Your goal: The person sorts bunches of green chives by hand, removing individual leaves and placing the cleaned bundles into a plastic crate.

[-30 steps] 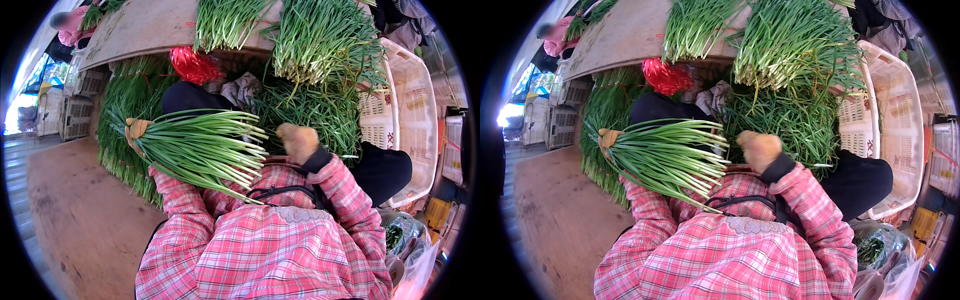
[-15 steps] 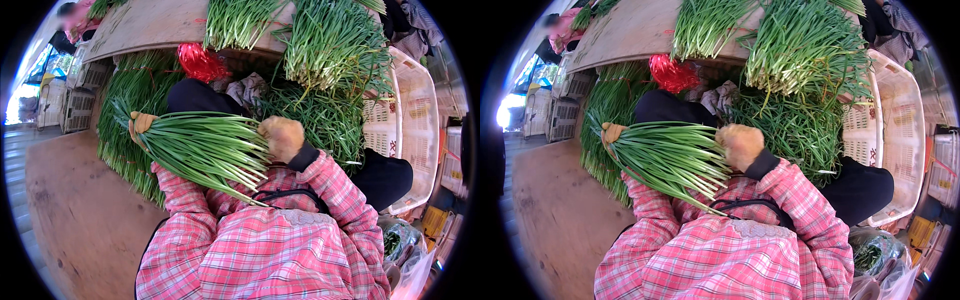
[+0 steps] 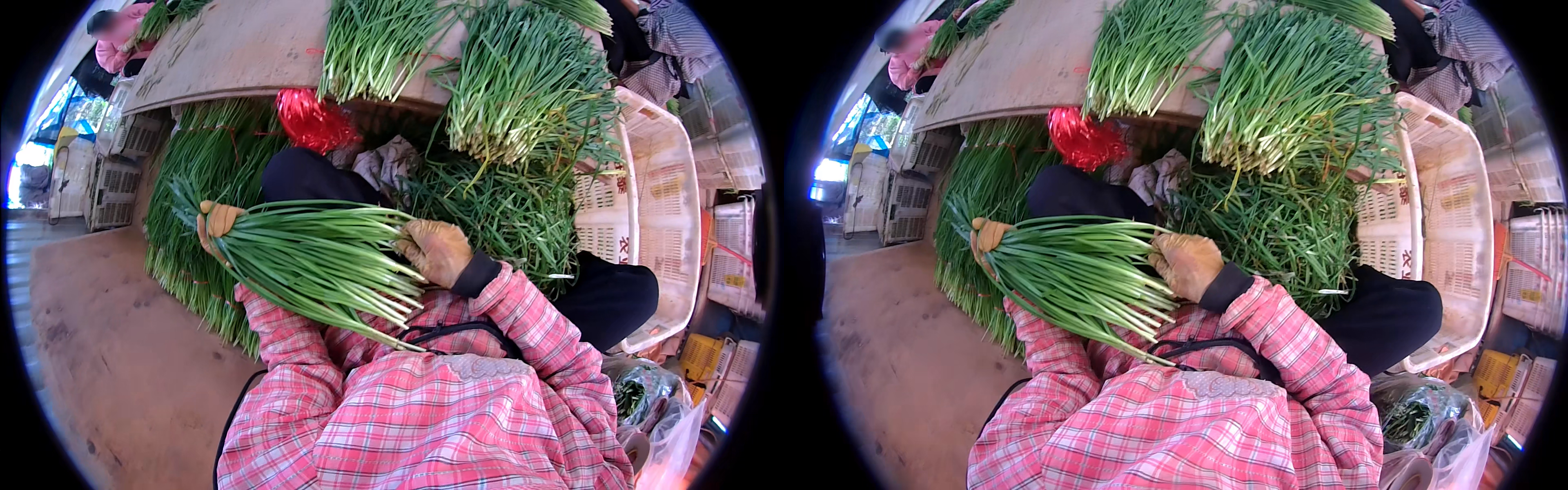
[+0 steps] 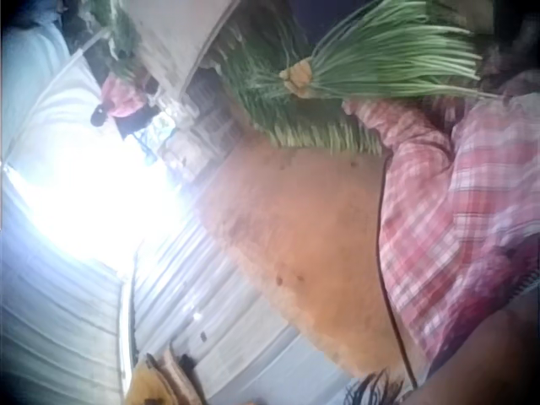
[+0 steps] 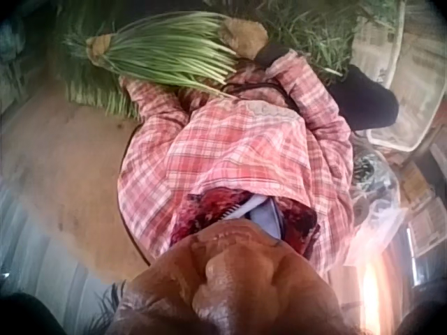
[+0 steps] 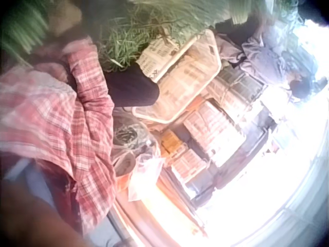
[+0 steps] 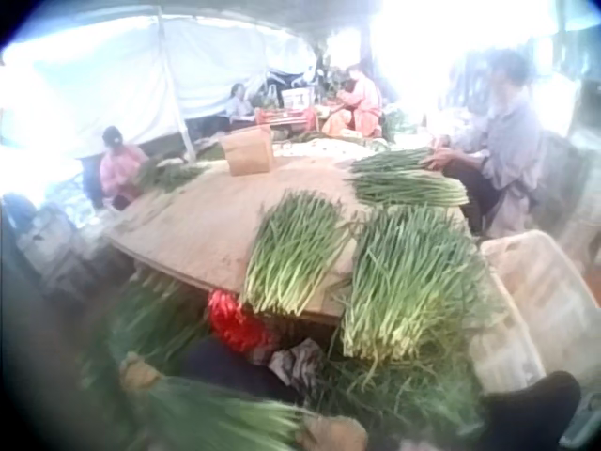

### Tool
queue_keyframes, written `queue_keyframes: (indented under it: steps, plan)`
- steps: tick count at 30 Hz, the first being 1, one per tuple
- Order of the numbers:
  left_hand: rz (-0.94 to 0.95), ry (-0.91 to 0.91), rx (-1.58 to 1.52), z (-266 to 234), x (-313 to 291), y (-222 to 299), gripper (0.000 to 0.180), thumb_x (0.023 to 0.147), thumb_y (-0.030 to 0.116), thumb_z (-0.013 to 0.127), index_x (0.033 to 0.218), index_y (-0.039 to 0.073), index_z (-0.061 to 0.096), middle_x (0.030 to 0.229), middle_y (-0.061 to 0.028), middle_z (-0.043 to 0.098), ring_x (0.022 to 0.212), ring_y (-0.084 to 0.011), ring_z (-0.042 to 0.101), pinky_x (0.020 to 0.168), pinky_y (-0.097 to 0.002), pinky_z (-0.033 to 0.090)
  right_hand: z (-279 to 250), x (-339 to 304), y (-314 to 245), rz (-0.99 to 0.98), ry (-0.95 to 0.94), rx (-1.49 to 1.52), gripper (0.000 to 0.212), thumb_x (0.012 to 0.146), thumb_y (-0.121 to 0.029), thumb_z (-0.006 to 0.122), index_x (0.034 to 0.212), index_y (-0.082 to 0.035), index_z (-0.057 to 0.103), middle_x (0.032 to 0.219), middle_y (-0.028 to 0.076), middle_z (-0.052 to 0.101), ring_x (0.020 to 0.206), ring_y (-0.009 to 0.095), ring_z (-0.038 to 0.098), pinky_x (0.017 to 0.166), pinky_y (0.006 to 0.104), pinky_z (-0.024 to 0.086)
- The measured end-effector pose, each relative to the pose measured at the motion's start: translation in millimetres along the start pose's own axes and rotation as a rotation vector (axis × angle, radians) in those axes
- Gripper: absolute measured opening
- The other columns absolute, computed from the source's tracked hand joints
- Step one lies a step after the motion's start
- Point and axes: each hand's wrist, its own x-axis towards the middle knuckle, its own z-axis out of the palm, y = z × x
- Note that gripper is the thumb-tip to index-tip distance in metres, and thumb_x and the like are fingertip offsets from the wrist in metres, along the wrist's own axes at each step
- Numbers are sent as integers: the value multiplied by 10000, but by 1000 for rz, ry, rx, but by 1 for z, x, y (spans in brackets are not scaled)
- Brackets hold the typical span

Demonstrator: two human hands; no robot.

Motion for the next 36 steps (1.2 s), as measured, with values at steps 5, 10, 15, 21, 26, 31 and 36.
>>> queue_keyframes:
  steps: [5,10,15,21,26,31,36]
  plan:
    - [-57,-184,-8,0,9,-2,279,953,167,396,1057,-74,489,577,47,417,535,-62,417,575,-210,386,-26,-3,-19,130,53,208,221,836,-240,543,871,-26,588,679,191,600,655,385,605,614,474,481]
    - [-233,-320,294,64,42,-15,197,972,188,359,932,33,475,577,57,441,513,-44,415,632,-205,384,-45,-35,-21,40,-82,52,191,840,-217,505,788,-43,563,606,211,535,591,408,555,546,486,433]
    - [-442,-704,198,97,92,-36,207,968,199,370,777,121,357,517,80,436,456,-40,395,654,-178,381,-78,-91,15,185,7,48,223,877,-224,474,788,-40,564,665,172,581,595,378,574,548,408,456]
    - [-341,-388,156,149,84,-78,170,959,210,410,910,55,459,562,51,437,489,-61,405,554,-216,361,-110,-80,16,21,221,17,219,730,-239,725,838,-58,664,869,103,665,820,306,627,735,387,492]
    - [-462,-431,226,172,97,-128,174,966,203,404,956,47,480,566,36,443,506,-60,407,529,-232,350,-106,-27,-8,-234,343,241,820,725,-504,719,1305,4,439,1324,218,460,1247,349,423,1041,420,323]
    - [-638,-505,257,188,117,-170,213,959,225,433,1021,39,517,575,29,442,510,-83,404,512,-246,342,-106,12,-44,-194,24,967,1170,621,-503,811,1451,0,157,1417,142,355,1321,223,307,1091,344,244]
    - [-562,-175,734,216,118,-223,266,892,228,543,1002,-14,557,594,4,475,514,-125,434,501,-252,368,-121,17,-76,-266,-35,1279,1305,554,-401,888,1476,-43,37,1459,76,259,1331,189,256,1093,335,228]
